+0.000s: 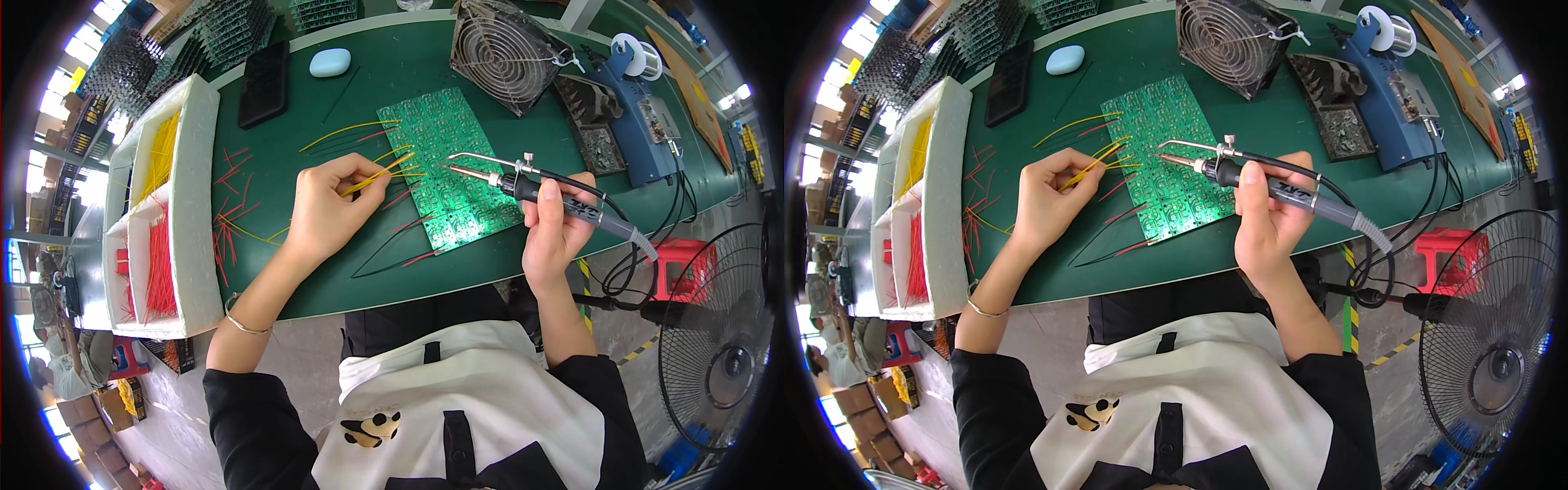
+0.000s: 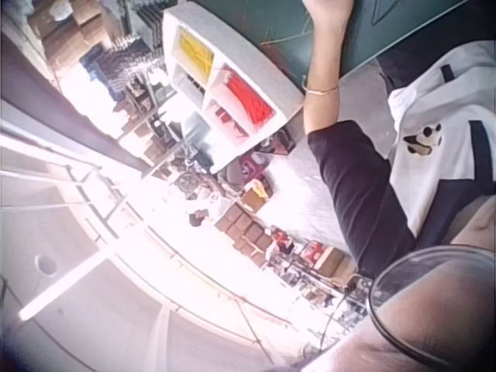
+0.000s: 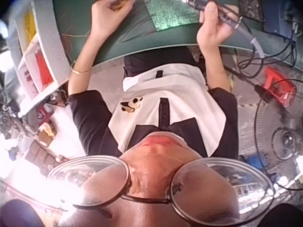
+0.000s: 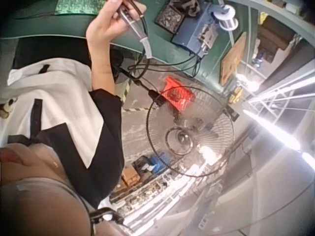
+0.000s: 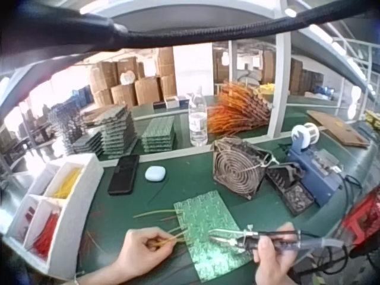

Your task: The person solders wires to a circuit board with a soldering iron, first attaching black and red wires, and then retrieving yellow and red wires from a storage container and soldering them to the board.

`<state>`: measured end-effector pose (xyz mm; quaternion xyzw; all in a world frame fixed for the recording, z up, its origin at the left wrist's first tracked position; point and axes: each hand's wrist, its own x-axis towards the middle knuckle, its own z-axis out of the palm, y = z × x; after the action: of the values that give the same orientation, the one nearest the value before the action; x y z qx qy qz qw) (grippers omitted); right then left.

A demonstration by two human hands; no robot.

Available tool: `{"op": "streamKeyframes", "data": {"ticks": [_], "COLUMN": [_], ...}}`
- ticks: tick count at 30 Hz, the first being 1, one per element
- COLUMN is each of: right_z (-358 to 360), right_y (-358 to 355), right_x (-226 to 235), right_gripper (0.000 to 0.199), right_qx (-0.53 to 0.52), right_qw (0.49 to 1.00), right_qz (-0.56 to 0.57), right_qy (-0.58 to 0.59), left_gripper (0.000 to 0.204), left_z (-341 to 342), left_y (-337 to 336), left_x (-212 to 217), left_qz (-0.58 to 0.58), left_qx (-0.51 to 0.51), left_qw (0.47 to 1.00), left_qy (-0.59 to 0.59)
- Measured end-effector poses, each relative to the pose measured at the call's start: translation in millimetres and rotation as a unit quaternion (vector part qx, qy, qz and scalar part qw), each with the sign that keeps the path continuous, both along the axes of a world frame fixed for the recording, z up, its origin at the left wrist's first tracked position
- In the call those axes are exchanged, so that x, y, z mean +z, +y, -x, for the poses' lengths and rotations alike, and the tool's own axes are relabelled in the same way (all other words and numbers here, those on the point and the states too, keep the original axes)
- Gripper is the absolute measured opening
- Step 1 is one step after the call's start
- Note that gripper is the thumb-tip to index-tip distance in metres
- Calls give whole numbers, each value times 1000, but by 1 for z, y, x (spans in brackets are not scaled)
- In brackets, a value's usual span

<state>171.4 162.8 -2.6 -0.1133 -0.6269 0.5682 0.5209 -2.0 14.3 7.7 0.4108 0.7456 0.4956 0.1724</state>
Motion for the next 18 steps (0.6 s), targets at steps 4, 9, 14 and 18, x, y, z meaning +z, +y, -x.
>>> {"op": "streamKeyframes", "data": {"ticks": [4, 9, 14, 18], "right_z": [-1, -3, -20, -25], "right_y": [0, 1, 4, -7], "right_x": [-1, 4, -2, -5], "right_gripper": [11, 11, 11, 10], "right_qx": [-1, -21, -33, -15], "right_qw": [1000, 999, 998, 999], "right_qz": [10, 20, 44, 47], "right_qy": [9, 29, 44, 11], "left_gripper": [8, 10, 10, 8], "left_z": [8, 23, 24, -31], "left_y": [-7, -31, -65, -55], "left_x": [-3, 3, 16, 20], "left_qz": [-9, -45, -91, -86], "left_qx": [27, 65, 225, 217], "left_qw": [1000, 997, 970, 969], "left_qy": [12, -6, 37, 82]}}
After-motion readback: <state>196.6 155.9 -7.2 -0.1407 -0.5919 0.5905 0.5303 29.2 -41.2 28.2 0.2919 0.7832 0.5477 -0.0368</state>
